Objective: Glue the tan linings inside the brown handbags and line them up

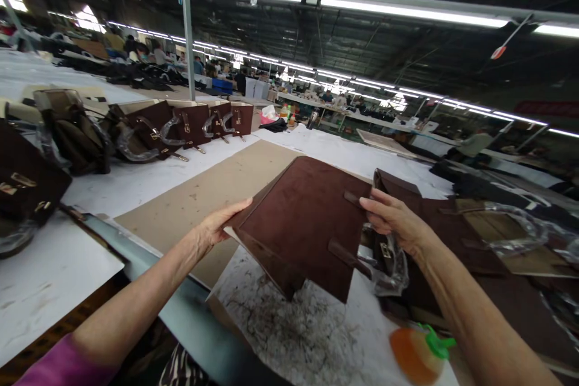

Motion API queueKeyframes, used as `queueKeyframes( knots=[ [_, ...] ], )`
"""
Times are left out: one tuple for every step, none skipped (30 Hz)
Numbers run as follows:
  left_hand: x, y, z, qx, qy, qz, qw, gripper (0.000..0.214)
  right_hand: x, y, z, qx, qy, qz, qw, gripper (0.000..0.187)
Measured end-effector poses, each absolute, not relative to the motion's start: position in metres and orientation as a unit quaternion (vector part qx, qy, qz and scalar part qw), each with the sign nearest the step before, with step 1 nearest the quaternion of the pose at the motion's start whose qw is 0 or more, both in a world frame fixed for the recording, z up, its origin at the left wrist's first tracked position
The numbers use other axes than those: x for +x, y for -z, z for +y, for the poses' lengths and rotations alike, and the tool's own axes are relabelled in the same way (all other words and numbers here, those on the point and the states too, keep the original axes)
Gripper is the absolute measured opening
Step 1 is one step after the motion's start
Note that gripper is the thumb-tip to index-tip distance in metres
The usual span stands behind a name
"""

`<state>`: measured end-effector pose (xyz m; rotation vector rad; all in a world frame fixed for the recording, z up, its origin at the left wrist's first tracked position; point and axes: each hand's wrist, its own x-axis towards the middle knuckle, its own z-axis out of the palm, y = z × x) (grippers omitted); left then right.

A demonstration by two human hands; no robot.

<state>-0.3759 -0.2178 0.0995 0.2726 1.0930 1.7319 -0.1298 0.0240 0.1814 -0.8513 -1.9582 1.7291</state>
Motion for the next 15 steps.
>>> queueKeyframes(
  knots=[
    [-0.378,-0.099,-0.221,0.152,-0.707,0.445,0.528,0.032,-0.129,-0.191,0.017,-0.289,-0.605,-0.712,0.209,0.04],
    [-0.381,-0.099,-0.223,0.199,-0.692,0.433,0.542,0.039,-0.128,-0.202,0.01,-0.274,-0.588,-0.729,0.219,0.042],
    [-0.383,-0.1,-0.225,0.248,-0.679,0.421,0.548,0.046,-0.127,-0.212,0.003,-0.258,-0.566,-0.75,0.225,0.043],
    [-0.386,-0.101,-0.225,0.292,-0.671,0.413,0.542,0.052,-0.126,-0.221,-0.004,-0.24,-0.54,-0.774,0.23,0.042],
    [-0.387,-0.103,-0.225,0.325,-0.667,0.412,0.528,0.055,-0.125,-0.23,-0.009,-0.219,-0.514,-0.796,0.232,0.04],
    [-0.387,-0.105,-0.225,0.346,-0.672,0.415,0.506,0.056,-0.123,-0.236,-0.013,-0.197,-0.49,-0.816,0.234,0.037],
    [-0.387,-0.106,-0.224,0.357,-0.679,0.423,0.481,0.056,-0.121,-0.24,-0.016,-0.179,-0.466,-0.834,0.236,0.034],
    [-0.385,-0.106,-0.224,0.363,-0.685,0.433,0.461,0.055,-0.119,-0.24,-0.017,-0.168,-0.444,-0.847,0.238,0.031],
    [-0.381,-0.105,-0.223,0.364,-0.685,0.445,0.447,0.054,-0.117,-0.237,-0.018,-0.163,-0.423,-0.858,0.241,0.03],
    [-0.377,-0.101,-0.224,0.364,-0.68,0.458,0.442,0.051,-0.114,-0.231,-0.017,-0.166,-0.402,-0.867,0.244,0.032],
    [-0.372,-0.095,-0.224,0.363,-0.671,0.473,0.441,0.046,-0.112,-0.221,-0.016,-0.174,-0.381,-0.875,0.243,0.035],
    [-0.367,-0.089,-0.226,0.362,-0.662,0.487,0.439,0.04,-0.109,-0.209,-0.015,-0.185,-0.363,-0.881,0.24,0.038],
    [-0.362,-0.082,-0.227,0.365,-0.654,0.5,0.435,0.036,-0.107,-0.196,-0.013,-0.195,-0.35,-0.886,0.235,0.041],
    [-0.358,-0.075,-0.228,0.371,-0.648,0.51,0.427,0.036,-0.105,-0.183,-0.012,-0.201,-0.341,-0.889,0.231,0.043],
    [-0.355,-0.069,-0.23,0.378,-0.645,0.519,0.414,0.039,-0.103,-0.171,-0.011,-0.208,-0.332,-0.891,0.229,0.044]
  ],
)
